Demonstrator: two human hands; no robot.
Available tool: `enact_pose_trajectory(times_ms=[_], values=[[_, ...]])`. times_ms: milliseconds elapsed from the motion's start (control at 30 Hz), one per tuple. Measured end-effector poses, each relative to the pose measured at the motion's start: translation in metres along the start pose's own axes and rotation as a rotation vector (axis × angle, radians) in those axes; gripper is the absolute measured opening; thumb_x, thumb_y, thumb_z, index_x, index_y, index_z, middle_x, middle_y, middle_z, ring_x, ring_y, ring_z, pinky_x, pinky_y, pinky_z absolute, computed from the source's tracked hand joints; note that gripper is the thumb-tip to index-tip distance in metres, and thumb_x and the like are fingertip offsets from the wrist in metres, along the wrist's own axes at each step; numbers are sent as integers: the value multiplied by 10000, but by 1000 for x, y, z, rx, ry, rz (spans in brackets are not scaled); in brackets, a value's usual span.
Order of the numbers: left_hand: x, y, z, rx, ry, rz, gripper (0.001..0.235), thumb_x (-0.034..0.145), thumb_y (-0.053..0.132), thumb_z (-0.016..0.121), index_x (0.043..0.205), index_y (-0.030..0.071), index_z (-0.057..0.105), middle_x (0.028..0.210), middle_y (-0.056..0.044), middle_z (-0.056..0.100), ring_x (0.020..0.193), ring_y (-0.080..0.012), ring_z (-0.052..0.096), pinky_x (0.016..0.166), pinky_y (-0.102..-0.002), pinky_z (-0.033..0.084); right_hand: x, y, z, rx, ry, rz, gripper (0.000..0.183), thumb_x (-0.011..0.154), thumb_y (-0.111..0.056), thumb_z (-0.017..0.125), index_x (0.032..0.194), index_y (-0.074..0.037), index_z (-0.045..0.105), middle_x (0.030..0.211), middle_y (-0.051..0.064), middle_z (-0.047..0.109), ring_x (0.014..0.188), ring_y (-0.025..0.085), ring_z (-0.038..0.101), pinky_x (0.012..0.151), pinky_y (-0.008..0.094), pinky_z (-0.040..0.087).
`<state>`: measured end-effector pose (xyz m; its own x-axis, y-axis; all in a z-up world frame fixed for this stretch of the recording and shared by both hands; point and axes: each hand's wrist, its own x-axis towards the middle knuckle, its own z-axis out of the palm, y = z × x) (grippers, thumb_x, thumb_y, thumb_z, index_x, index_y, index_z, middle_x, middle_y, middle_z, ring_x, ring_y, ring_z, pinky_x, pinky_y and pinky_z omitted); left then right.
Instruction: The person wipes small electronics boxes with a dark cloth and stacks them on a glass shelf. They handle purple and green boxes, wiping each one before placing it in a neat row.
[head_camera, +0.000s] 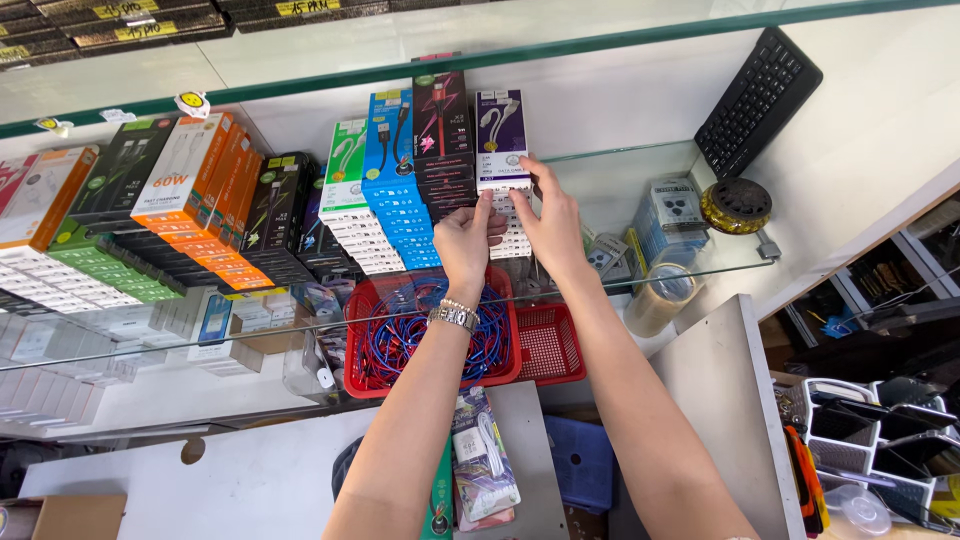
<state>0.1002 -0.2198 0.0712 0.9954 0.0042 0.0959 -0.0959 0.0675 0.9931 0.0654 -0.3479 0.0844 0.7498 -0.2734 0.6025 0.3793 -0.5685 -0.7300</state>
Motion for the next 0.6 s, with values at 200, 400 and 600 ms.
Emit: enact_pose_trajectory(times_ms=[200, 400, 600], values=[[-8, -29, -19, -111, -50, -13, 407, 973, 333, 684, 913, -67, 734, 803, -149, 782, 671, -167, 767, 590, -259, 620, -33, 22, 11, 82, 159, 26, 467, 1010, -91, 669, 1435, -27, 487, 1395, 211, 601, 1277, 319, 580, 1019, 396, 513], [-31, -72, -65, -82, -51, -106, 371, 999, 285, 632, 958, -71, 727, 842, -156, 789, 687, -177, 769, 581, -268, 610, -104, 42, 40, 358, 342, 267, 257, 1093, -86, 597, 1344, -46, 567, 1013, 35, 635, 922, 91, 578, 817, 258, 484], [-65, -94, -117, -114, -44, -153, 352, 1021, 259, 596, 987, -66, 729, 865, -164, 790, 703, -194, 772, 592, -274, 618, -160, 28, 69, 441, 181, 358, 190, 1084, -93, 575, 1264, -42, 601, 826, 8, 623, 747, 73, 569, 676, 226, 458]])
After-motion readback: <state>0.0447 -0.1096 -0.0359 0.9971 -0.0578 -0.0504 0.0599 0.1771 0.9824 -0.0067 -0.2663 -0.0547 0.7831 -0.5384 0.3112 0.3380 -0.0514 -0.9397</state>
